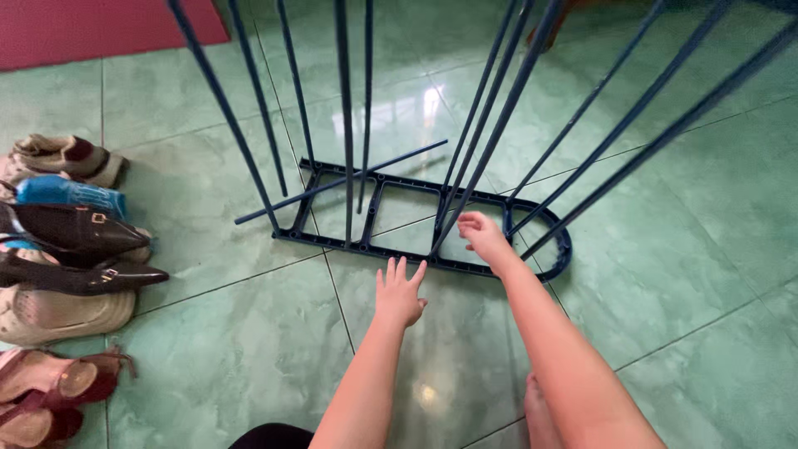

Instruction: The person assembles a blue rack by hand, inserting multiple rods into the base frame and then pressing the top handle piece onto the upright rods.

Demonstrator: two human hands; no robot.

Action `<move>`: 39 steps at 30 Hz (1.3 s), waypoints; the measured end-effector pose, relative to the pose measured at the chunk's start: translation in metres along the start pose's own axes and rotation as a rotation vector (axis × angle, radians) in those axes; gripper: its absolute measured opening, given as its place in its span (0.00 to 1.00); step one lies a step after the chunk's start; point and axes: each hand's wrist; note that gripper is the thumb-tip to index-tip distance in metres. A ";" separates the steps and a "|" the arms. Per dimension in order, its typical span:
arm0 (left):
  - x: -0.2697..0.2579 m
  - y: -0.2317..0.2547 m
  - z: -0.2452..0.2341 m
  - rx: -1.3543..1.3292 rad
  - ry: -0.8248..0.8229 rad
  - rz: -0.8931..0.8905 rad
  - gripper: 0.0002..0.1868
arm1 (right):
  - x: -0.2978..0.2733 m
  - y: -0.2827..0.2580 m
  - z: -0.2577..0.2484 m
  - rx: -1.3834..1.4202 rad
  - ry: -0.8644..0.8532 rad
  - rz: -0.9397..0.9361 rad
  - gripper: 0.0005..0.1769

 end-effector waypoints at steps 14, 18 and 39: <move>-0.104 -0.068 -0.041 -0.072 0.216 -0.071 0.34 | -0.043 -0.016 0.009 -0.200 0.062 -0.131 0.17; -0.098 -0.075 -0.027 -0.121 0.314 -0.052 0.30 | -0.022 0.012 0.015 -0.433 0.133 -0.204 0.18; 0.130 0.026 0.068 -0.718 0.412 -0.079 0.11 | -0.016 0.093 0.016 -0.900 0.093 -0.468 0.20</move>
Point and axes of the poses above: each hand's wrist, its own x-axis towards the middle knuckle, its own z-axis out of the palm, y = z × x, and after that the axes turned 14 degrees about -x, right-handed
